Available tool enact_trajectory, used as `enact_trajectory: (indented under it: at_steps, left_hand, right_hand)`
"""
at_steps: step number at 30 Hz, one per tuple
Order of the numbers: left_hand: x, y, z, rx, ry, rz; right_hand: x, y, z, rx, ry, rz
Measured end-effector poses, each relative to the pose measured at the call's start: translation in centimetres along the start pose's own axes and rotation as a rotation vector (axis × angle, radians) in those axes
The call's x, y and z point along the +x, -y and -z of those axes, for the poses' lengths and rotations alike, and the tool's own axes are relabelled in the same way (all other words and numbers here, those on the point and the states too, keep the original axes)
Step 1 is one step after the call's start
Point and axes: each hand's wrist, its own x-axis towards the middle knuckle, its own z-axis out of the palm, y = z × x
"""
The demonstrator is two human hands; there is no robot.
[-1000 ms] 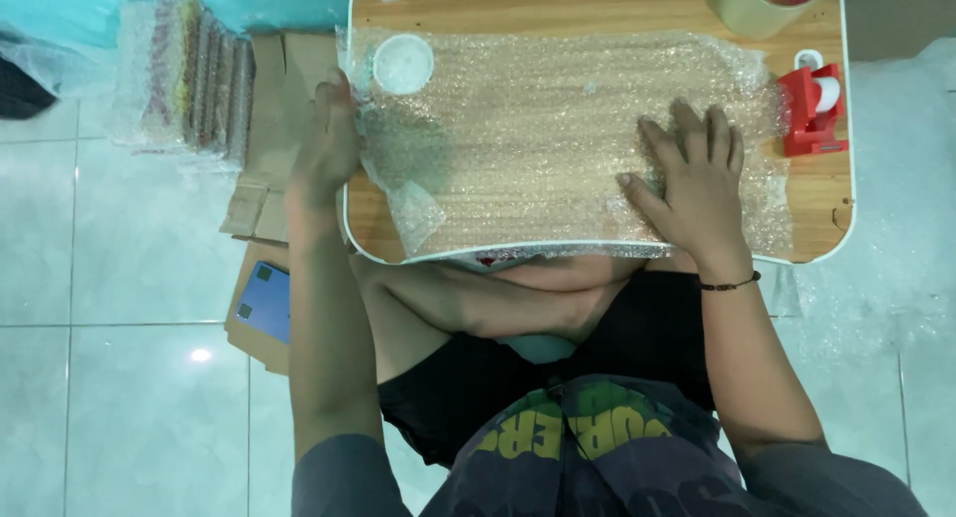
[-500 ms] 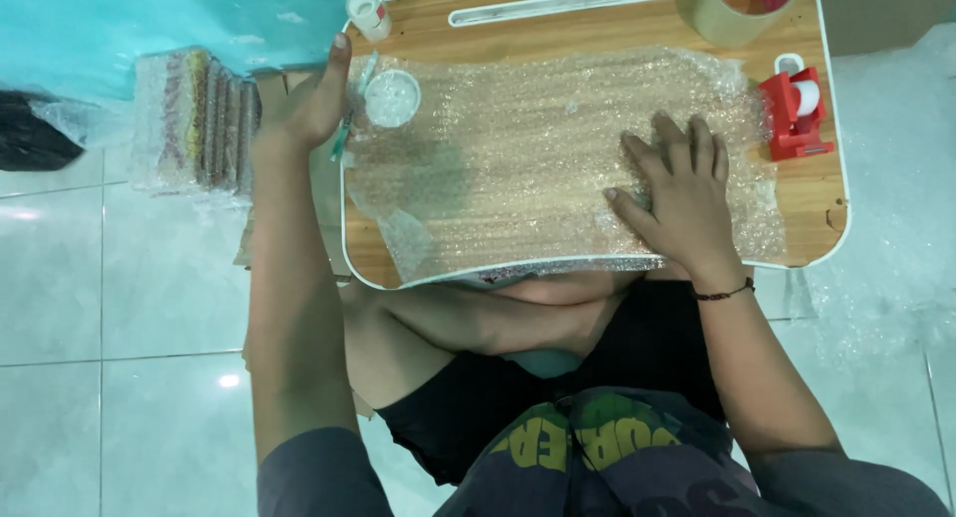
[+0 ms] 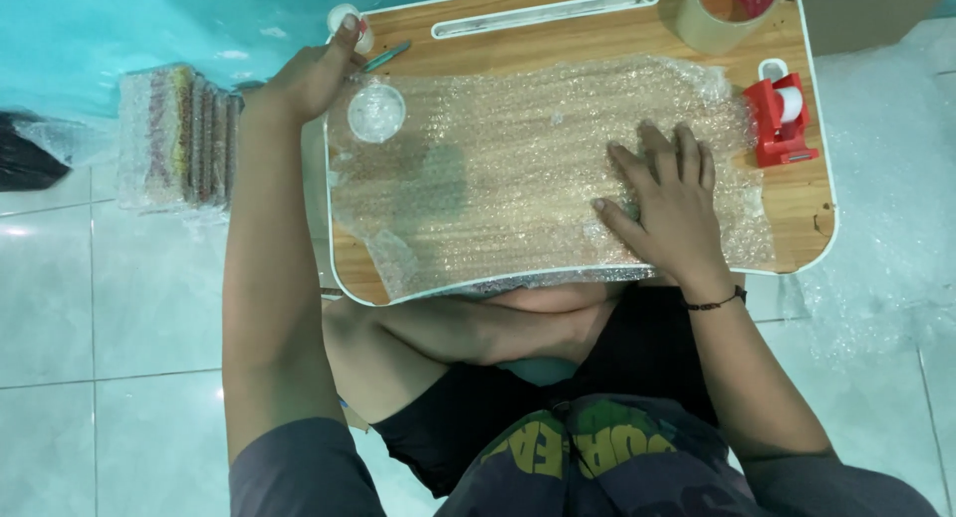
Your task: The person wraps a rectangular item in bubble wrap and secures it with clear tape. They then place the wrapped item aside and prepare a new sheet of bubble wrap on the table.
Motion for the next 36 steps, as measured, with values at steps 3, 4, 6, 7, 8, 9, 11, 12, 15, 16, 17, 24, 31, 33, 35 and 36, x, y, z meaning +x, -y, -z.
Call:
enact_trajectory:
  at_steps: [3, 4, 6, 7, 8, 9, 11, 12, 15, 16, 17, 24, 31, 33, 35, 36]
  left_hand:
    - [0.3, 0.3, 0.8, -0.039, -0.056, -0.105]
    - [-0.1, -0.1, 1.3, -0.013, -0.107, -0.152]
    - [-1.5, 0.0, 0.7, 0.129, -0.384, -0.301]
    - [-2.2, 0.1, 0.4, 0.274, -0.653, -0.451]
    - [-4.8, -1.8, -0.2, 0.273, -0.652, -0.457]
    - [-7.4, -3.6, -0.9, 0.274, -0.676, -0.552]
    - [-12.0, -6.3, -4.3, 0.268, -0.688, -0.658]
    - [-13.9, -7.3, -6.9, 0.324, -0.509, -0.499]
    - [-17.6, -7.8, -13.6, 0.365, -0.310, -0.344]
    - [-18.7, -7.6, -15.8, 0.348, -0.298, -0.326]
    - [-18.6, -7.3, -15.8, 0.343, -0.292, -0.337]
    - [-18.1, -2.4, -15.4, 0.214, -0.188, 0.108]
    - [-19.2, -1.5, -15.6, 0.124, -0.565, -0.170]
    - [-20.5, -2.0, -17.3, 0.158, -0.467, -0.314]
    - [-21.9, -2.0, -18.4, 0.187, -0.374, -0.444]
    - [-22.4, -1.9, -18.6, 0.225, -0.435, -0.506]
  right_hand:
    - [0.1, 0.1, 0.2, 0.000, 0.006, -0.005]
    - [0.1, 0.0, 0.2, 0.004, 0.013, -0.014]
    - [0.1, -0.1, 0.2, -0.001, 0.003, -0.011]
    - [0.1, -0.1, 0.1, 0.000, -0.004, -0.008]
    - [0.3, -0.1, 0.1, -0.003, -0.005, -0.013]
    - [0.2, -0.1, 0.1, -0.003, -0.010, -0.008]
    - [0.1, -0.4, 0.0, -0.008, -0.011, -0.017]
    - [0.0, -0.8, -0.1, 0.000, 0.056, -0.042]
    - [0.2, -0.9, 0.0, 0.012, 0.117, -0.076]
    - [0.1, -0.8, 0.1, 0.019, 0.117, -0.067]
    - [0.1, -1.0, 0.0, 0.011, 0.118, -0.078]
    - [1.2, -1.4, 0.2, 0.003, 0.219, -0.031]
    - [2.4, -2.7, 2.3, -0.066, 0.066, 0.035]
    - [1.0, -2.6, 4.0, -0.005, 0.101, 0.090]
    - [-1.2, -2.0, 4.2, 0.059, 0.140, 0.159]
    - [-2.7, -1.6, 3.7, -0.001, 0.218, 0.247]
